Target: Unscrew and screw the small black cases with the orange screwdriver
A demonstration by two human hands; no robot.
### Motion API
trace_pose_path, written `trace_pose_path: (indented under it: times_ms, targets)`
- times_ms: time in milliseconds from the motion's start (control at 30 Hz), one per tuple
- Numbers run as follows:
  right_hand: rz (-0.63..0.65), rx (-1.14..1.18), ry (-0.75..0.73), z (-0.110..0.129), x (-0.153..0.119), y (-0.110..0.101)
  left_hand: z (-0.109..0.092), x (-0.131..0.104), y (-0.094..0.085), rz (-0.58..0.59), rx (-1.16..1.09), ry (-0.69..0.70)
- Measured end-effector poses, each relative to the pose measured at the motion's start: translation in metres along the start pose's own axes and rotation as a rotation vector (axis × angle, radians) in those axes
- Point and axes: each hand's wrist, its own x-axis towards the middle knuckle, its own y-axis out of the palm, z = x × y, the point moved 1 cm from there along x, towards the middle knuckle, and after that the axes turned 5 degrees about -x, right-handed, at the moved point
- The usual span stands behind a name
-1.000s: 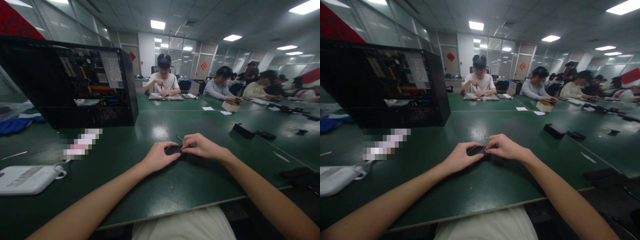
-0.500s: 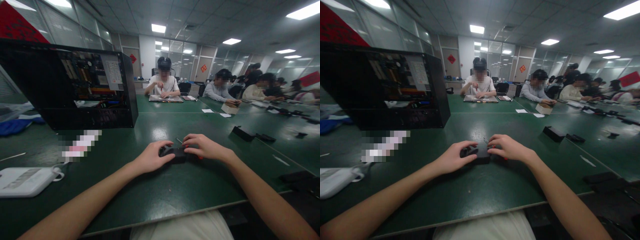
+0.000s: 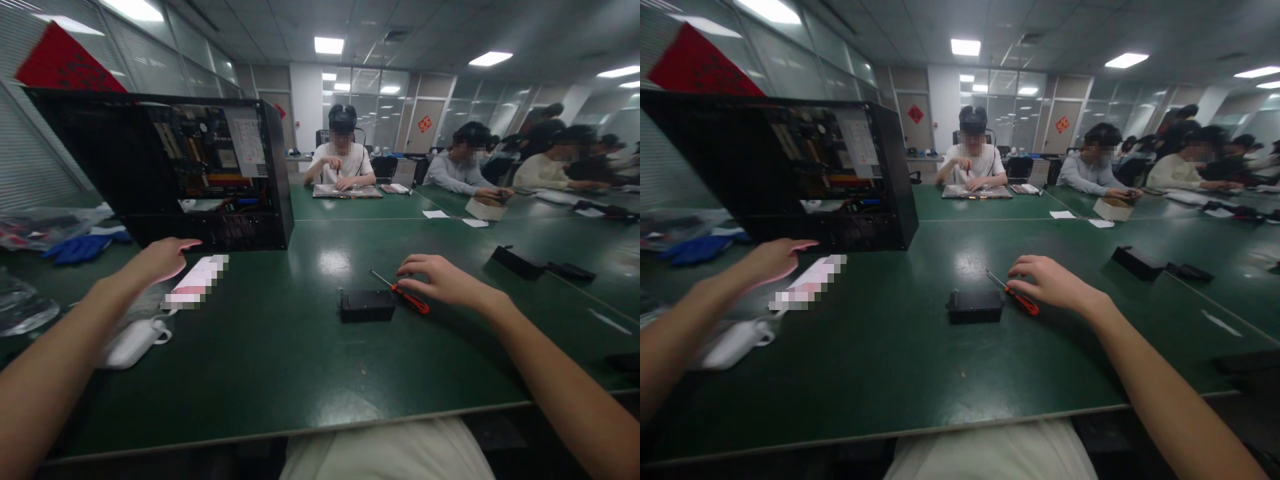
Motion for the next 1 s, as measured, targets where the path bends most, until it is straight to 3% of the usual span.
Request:
trace_pose_path:
  times_ms: [200, 367, 533, 700, 1000]
  targets:
    - [0.008, 0.015, -0.003, -0.001, -0.001, 0.001, 0.001, -0.007, 0.016, 0.112, -0.038, -0.006]
    - [-0.002, 0.033, -0.005, -0.001, -0.001, 0.001, 0.005, -0.013, 0.007, 0.118, -0.010, -0.006]
    - [0.019, 0.021, -0.006, -0.001, -0.001, 0.002, -0.001, -0.029, -0.001, 0.084, -0.100, -0.149]
    - [0.029, 0.027, 0.001, -0.003, -0.001, 0.005, -0.012, -0.052, -0.001, 0.200, -0.220, -0.119]
    - [0.020, 0.031, -0.013, -0.003, 0.000, 0.007, -0.024, -0.061, 0.001, 0.189, -0.152, -0.163]
